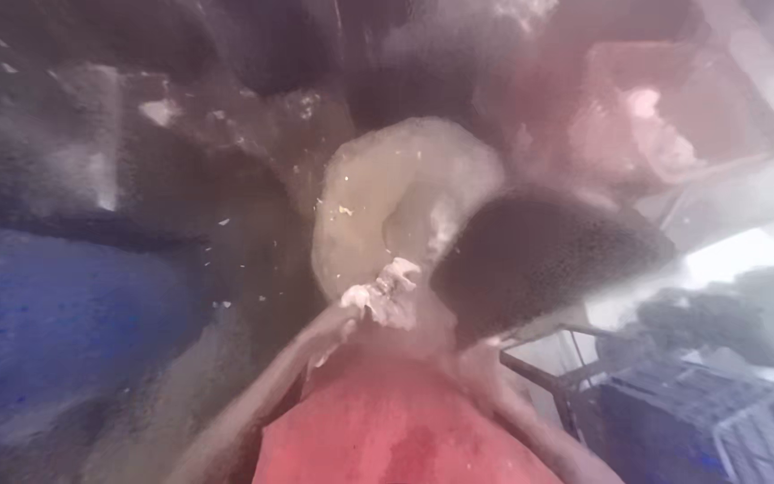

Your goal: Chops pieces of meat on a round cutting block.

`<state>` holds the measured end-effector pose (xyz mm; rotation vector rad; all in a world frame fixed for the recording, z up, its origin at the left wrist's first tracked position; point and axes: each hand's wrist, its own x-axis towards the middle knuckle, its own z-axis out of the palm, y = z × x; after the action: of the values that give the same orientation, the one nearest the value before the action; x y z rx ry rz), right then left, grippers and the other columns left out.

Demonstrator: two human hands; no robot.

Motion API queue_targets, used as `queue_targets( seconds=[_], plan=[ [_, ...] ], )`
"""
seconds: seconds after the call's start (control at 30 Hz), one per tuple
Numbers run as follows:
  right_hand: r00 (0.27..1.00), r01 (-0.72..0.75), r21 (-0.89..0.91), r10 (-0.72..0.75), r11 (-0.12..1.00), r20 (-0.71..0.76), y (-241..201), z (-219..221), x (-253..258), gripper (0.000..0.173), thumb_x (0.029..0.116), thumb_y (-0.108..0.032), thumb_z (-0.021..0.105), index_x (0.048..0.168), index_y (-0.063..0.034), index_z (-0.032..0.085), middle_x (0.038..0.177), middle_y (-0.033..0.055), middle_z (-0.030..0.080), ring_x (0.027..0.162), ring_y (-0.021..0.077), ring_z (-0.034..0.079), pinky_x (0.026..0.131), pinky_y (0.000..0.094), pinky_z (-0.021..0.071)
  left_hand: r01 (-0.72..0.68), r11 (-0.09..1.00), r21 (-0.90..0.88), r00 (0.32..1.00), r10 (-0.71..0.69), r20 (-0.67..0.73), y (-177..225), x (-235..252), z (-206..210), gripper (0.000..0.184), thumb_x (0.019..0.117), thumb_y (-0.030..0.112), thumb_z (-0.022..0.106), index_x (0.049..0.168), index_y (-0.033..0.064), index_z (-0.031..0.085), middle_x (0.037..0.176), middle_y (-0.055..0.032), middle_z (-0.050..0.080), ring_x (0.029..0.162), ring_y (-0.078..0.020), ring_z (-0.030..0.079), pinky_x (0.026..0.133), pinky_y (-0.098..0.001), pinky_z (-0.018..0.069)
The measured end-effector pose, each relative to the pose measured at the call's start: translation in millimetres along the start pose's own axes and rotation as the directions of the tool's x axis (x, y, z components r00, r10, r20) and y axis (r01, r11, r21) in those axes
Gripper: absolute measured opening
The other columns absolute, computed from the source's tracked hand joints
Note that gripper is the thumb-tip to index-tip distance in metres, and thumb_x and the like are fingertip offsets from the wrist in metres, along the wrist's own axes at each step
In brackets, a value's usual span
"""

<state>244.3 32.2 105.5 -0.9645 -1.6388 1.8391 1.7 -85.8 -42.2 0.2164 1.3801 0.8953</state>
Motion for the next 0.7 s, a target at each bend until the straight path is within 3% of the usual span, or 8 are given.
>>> queue_targets(
  seconds=[0.1, 0.2, 0.3, 0.37, 0.47, 0.57, 0.63, 0.7],
  plan=[
    [0.961, -0.1, -0.518, 0.217, 0.85, 0.171, 72, -22, -2, 0.062, 0.1061, -0.052, 0.04, 0.123, 0.0033, 0.063, 0.101, 0.0095, 0.07, 0.092, 0.0094, 0.066, 0.088, 0.0305, 0.0558, -0.02, 1.0, -0.013, 0.999, 0.021, 0.031, 1, -10, 0, 0.021, 0.0985, 0.017, 0.059, 0.117, 0.0081, 0.054, 0.073, 0.0011, 0.057, 0.053, -0.0075, 0.051, 0.049, -0.0243, 0.0473],
    [0.783, -0.359, -0.655, 0.597, 0.665, 0.177, 105, -44, 9, 0.06, 0.1104, -0.05, 0.025, 0.127, -0.005, 0.062, 0.104, 0.0135, 0.069, 0.093, 0.0229, 0.068, 0.087, 0.0459, 0.056, -0.052, 0.895, 0.444, 0.998, 0.026, 0.065, -20, -24, -9, 0.029, 0.1008, 0.029, 0.061, 0.114, 0.0029, 0.063, 0.079, -0.0061, 0.062, 0.062, -0.0145, 0.058, 0.059, -0.034, 0.0518],
    [0.909, -0.301, -0.373, 0.383, 0.878, 0.168, 70, -31, -4, 0.064, 0.1071, -0.058, 0.023, 0.109, -0.0071, 0.062, 0.075, -0.0019, 0.056, 0.063, 0.008, 0.054, 0.06, 0.0295, 0.0517, -0.102, 0.702, 0.705, 0.994, 0.04, 0.104, -59, -55, -17, 0.043, 0.1004, 0.038, 0.063, 0.118, -0.001, 0.068, 0.107, -0.0221, 0.071, 0.102, -0.034, 0.069, 0.094, -0.0579, 0.0526],
    [0.957, -0.208, -0.207, 0.243, 0.956, 0.161, 66, -23, -3, 0.068, 0.1041, -0.065, 0.028, 0.111, -0.0054, 0.059, 0.076, -0.006, 0.055, 0.064, 0.0018, 0.053, 0.062, 0.0241, 0.0518, -0.149, 0.677, 0.721, 0.988, 0.074, 0.134, -76, -60, -20, 0.042, 0.1023, 0.031, 0.061, 0.123, -0.0057, 0.065, 0.117, -0.0279, 0.067, 0.113, -0.0397, 0.065, 0.101, -0.0591, 0.0476],
    [0.861, -0.288, -0.453, 0.435, 0.844, 0.263, 104, -35, -10, 0.057, 0.1096, -0.046, 0.03, 0.118, 0.0007, 0.061, 0.088, 0.0057, 0.062, 0.079, 0.0123, 0.06, 0.078, 0.0345, 0.0542, -0.125, 0.74, 0.661, 0.992, 0.089, 0.088, -70, -72, -16, 0.041, 0.0993, 0.032, 0.066, 0.123, -0.0014, 0.066, 0.113, -0.0201, 0.071, 0.106, -0.0299, 0.069, 0.097, -0.0513, 0.0534],
    [0.726, -0.354, -0.638, 0.631, 0.684, 0.273, 115, -54, -4, 0.056, 0.1113, -0.044, 0.03, 0.126, -0.0008, 0.062, 0.106, 0.0172, 0.067, 0.099, 0.0239, 0.066, 0.093, 0.0454, 0.0532, -0.258, 0.882, 0.395, 0.965, 0.251, 0.069, 21, -100, 1, 0.026, 0.0867, 0.022, 0.074, 0.106, 0.005, 0.069, 0.083, 0.0019, 0.07, 0.069, -0.0039, 0.065, 0.064, -0.0268, 0.0579],
    [0.686, -0.33, -0.699, 0.67, 0.634, 0.284, 102, -57, -16, 0.055, 0.1107, -0.046, 0.032, 0.13, -0.0037, 0.06, 0.113, 0.0183, 0.068, 0.107, 0.0263, 0.066, 0.098, 0.0475, 0.0515, -0.521, 0.586, 0.621, 0.838, 0.49, 0.24, 88, -114, 15, 0.034, 0.0889, 0.036, 0.073, 0.105, 0.0067, 0.071, 0.092, 0.0045, 0.073, 0.085, 0.0001, 0.068, 0.08, -0.0245, 0.0589],
    [0.703, -0.25, -0.724, 0.635, 0.643, 0.321, 102, -60, -8, 0.055, 0.1095, -0.049, 0.035, 0.127, -0.0039, 0.06, 0.107, 0.0179, 0.067, 0.101, 0.0278, 0.066, 0.093, 0.0492, 0.053, -0.453, 0.032, 0.891, 0.79, 0.476, 0.385, 155, -99, 51, 0.03, 0.0978, 0.038, 0.063, 0.101, 0.0094, 0.073, 0.096, -0.0067, 0.072, 0.095, -0.0214, 0.07, 0.086, -0.0478, 0.0565]
  ],
)
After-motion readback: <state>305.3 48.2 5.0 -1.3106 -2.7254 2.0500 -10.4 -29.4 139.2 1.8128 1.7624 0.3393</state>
